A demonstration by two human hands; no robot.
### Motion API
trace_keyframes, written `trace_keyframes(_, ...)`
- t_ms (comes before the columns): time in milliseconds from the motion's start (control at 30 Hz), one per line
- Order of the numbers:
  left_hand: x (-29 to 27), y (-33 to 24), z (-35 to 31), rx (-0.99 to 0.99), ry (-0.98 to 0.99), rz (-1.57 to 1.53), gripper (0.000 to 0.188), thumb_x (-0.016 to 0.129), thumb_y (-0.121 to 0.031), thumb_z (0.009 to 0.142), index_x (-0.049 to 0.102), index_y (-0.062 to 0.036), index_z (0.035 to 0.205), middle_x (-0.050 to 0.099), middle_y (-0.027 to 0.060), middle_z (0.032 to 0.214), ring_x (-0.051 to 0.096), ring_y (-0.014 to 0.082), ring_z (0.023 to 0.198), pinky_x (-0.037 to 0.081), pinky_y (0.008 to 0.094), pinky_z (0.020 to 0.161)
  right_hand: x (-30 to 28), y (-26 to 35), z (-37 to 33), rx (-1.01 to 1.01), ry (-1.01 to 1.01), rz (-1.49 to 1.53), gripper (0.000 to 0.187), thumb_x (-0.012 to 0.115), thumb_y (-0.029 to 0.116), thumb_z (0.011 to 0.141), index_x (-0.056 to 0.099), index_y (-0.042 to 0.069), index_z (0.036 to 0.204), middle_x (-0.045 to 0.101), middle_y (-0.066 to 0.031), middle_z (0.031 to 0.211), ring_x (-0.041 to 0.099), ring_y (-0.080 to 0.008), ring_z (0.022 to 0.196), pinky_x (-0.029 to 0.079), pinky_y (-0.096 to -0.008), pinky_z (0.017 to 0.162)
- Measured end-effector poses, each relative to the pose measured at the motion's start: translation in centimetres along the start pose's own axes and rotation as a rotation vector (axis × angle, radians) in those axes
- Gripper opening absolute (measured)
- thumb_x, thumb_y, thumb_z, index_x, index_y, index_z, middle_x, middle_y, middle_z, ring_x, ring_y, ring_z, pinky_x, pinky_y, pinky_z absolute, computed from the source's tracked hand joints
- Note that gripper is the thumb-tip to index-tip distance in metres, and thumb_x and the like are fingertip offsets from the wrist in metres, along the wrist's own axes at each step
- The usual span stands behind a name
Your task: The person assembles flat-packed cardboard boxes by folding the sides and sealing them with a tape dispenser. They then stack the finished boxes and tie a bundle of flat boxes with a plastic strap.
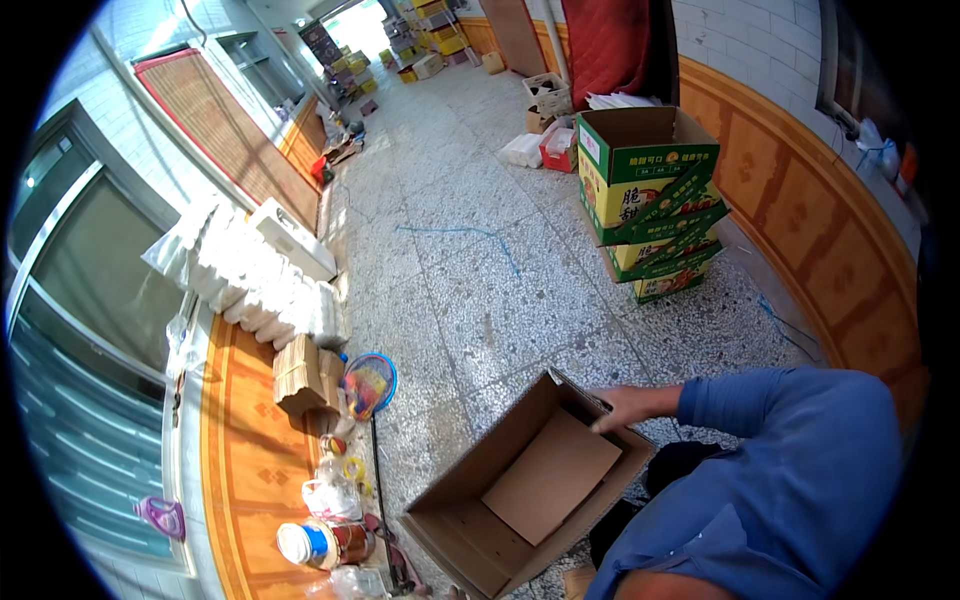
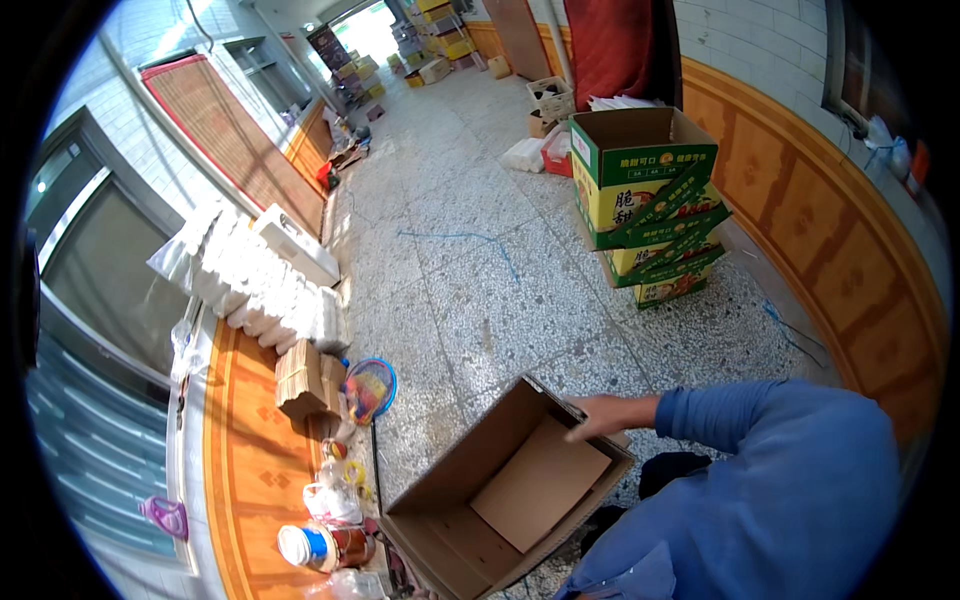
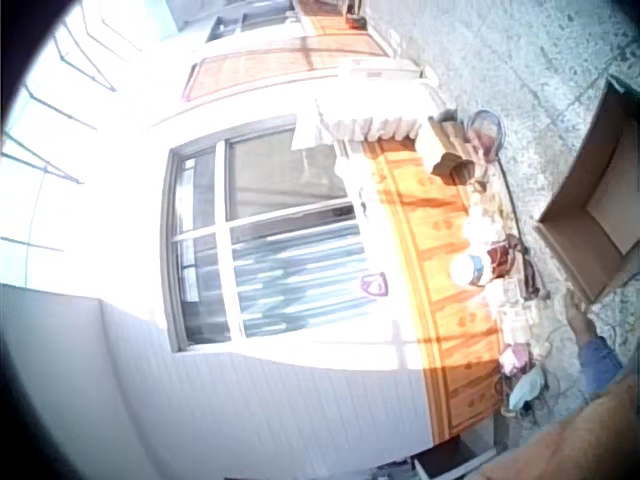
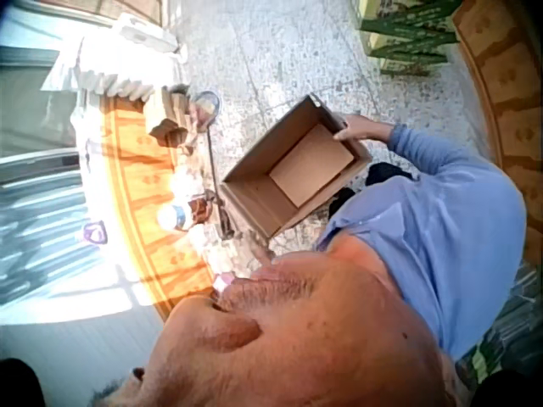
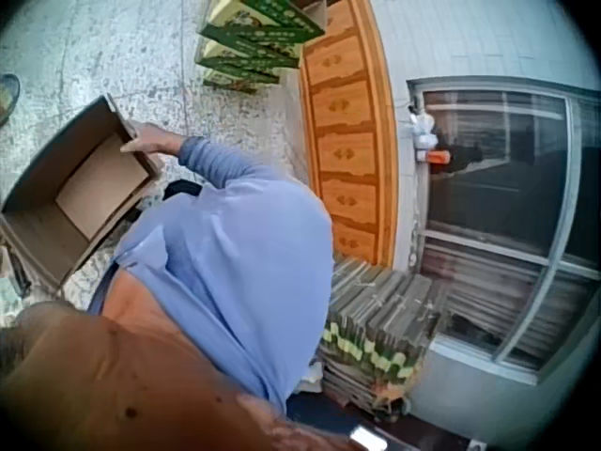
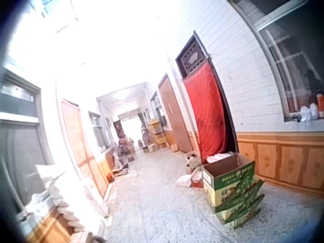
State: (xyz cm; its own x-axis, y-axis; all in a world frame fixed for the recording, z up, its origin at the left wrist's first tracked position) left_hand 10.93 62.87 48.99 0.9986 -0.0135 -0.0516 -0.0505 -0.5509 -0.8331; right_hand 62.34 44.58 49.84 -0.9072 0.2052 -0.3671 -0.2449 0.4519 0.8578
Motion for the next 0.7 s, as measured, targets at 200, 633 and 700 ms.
trace_keyframes(200, 7.1, -7.5, 0.1, 0.016, 0.372, 0.515, 0.053, 0.058, -0.031, 0.088, 0.049, 0.0009, 0.13, 0.058, 0.0171, 0.122, 0.056, 0.0284, 0.11, 0.045, 0.0404, 0.092, -0.5, 3.2, 0.6, -0.019, -0.073, -0.136, 0.082, 0.06, 0.012, 0.073, 0.02, -0.012, 0.142, 0.06, -0.0352, 0.099, 0.06, -0.0449, 0.096, 0.049, -0.0457, 0.082)
trace_keyframes(633, 9.9, -10.0, 3.8, -0.306, 0.568, 0.883, 0.048, 0.064, -0.028, 0.086, 0.057, 0.0069, 0.118, 0.065, 0.0141, 0.107, 0.06, 0.0226, 0.096, 0.047, 0.0357, 0.083, -3.8, 2.8, 10.5, -0.213, 0.043, -0.012, 0.066, 0.055, 0.012, 0.073, 0.035, -0.008, 0.132, 0.062, -0.0295, 0.088, 0.062, -0.0436, 0.085, 0.048, -0.048, 0.071)
trace_keyframes(700, 9.3, -10.7, 6.6, 0.009, 0.31, 0.957, 0.052, 0.065, -0.031, 0.086, 0.056, 0.0066, 0.12, 0.063, 0.0182, 0.112, 0.058, 0.0202, 0.103, 0.045, 0.037, 0.089, -4.7, 3.9, 13.5, -0.354, 0.003, -0.01, 0.06, 0.055, 0.012, 0.072, 0.04, -0.009, 0.126, 0.062, -0.0286, 0.084, 0.063, -0.0434, 0.083, 0.048, -0.0482, 0.068)
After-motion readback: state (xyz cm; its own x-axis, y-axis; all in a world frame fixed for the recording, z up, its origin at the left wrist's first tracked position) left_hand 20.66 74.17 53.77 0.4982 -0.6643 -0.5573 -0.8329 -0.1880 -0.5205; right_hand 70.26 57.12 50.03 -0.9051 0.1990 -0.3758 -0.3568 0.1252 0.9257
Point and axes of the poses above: each hand's wrist, its own z-axis towards the middle knuckle, its own x-axis out of the palm, y = z × x, the point moved 8 cm from there along z, towards the middle knuckle
